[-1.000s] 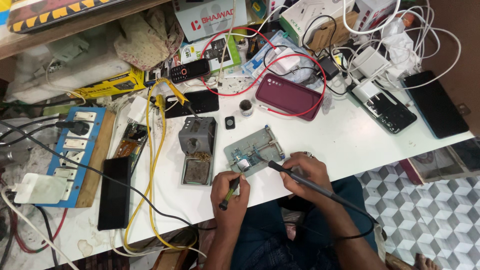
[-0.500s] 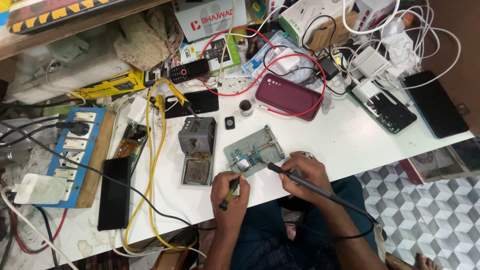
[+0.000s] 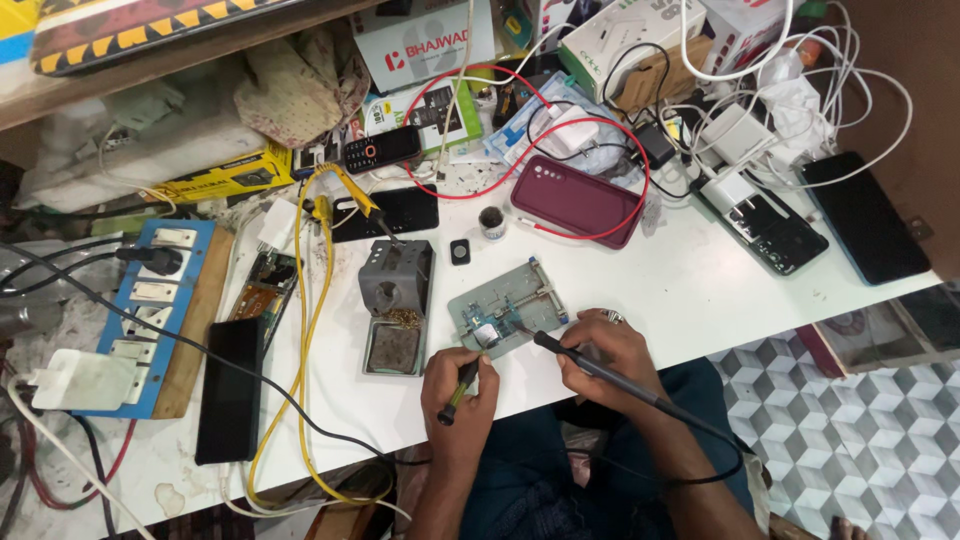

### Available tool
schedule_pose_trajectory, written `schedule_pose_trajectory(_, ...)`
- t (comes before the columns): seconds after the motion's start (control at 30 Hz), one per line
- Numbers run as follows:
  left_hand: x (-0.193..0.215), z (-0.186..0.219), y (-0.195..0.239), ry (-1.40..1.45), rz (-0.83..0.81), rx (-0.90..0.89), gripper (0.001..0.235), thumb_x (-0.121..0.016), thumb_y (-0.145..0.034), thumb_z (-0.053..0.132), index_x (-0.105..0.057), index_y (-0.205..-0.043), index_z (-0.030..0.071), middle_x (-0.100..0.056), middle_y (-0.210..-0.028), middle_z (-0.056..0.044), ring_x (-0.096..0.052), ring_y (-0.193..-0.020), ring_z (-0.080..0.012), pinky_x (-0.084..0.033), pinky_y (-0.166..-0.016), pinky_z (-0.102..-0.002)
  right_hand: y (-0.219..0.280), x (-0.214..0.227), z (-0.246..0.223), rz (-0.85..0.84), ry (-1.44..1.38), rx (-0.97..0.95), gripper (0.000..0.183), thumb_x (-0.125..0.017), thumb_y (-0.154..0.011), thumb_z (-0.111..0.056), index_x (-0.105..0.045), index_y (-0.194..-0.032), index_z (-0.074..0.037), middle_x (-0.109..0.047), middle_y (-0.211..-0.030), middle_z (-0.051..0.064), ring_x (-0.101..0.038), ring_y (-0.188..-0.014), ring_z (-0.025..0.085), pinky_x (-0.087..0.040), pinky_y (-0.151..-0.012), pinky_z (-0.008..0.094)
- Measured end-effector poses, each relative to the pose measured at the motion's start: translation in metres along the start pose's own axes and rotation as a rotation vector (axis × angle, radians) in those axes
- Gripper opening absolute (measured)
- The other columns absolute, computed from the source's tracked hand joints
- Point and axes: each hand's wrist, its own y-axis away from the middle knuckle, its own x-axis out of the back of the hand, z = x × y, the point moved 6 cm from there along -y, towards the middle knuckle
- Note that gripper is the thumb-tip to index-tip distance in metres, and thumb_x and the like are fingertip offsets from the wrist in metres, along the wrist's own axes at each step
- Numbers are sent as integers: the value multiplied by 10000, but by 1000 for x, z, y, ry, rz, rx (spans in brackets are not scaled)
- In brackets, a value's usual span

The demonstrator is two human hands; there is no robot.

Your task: The person uses a soldering iron and a small tool to work on a circuit board held in a vise. They repeatedly apply the soldering iron to specific points on the board while manipulating components with the other hand.

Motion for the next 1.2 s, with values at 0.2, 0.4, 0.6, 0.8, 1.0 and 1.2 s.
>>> schedule_pose_trajectory(0.2,1,2,0,8,9,-14,131,-723,-864,39,-624,-937,-4,-685,-907,-155,-703,-818,-286,-556,-726,-378,1,1,0,7,11,19,167,-773,-740,-122,-680,-864,-60,-735,-765,62,-747,-740,222,-547,-1041,461)
schedule_pose_trajectory(0.4,3,6,-1,3,18,-40,137,-721,-857,33,-620,-940,-7,-684,-919,-161,-699,-830,-296,-553,-744,-384,2,1,2,12,10,-13,182,-774,-718,-124,-686,-860,-53,-728,-783,88,-747,-769,242,-568,-935,406)
schedule_pose_trajectory(0.6,3,6,-1,10,19,-21,138,-723,-854,33,-616,-933,-6,-684,-903,-157,-699,-811,-291,-553,-730,-380,1,1,0,18,7,21,184,-764,-709,-116,-689,-861,-46,-727,-780,92,-744,-757,236,-568,-935,393)
schedule_pose_trajectory(0.8,2,4,-1,-5,10,-10,142,-726,-852,37,-616,-928,-11,-680,-889,-157,-697,-803,-285,-554,-721,-379,2,1,1,11,-8,-27,185,-763,-699,-110,-691,-850,-32,-710,-775,90,-722,-733,231,-569,-742,345)
schedule_pose_trajectory(1.0,1,2,0,-13,-3,12,126,-722,-867,46,-621,-920,-10,-687,-893,-153,-710,-815,-272,-566,-719,-374,1,-1,3,1,-17,-16,175,-758,-699,-101,-685,-845,-40,-703,-749,75,-706,-670,191,-566,-688,322)
schedule_pose_trajectory(1.2,2,5,-1,-14,5,1,131,-724,-857,41,-618,-915,-11,-681,-878,-155,-700,-798,-283,-555,-714,-379,1,-1,4,3,-29,-25,176,-757,-700,-96,-677,-844,-36,-713,-774,80,-718,-694,198,-566,-666,317)
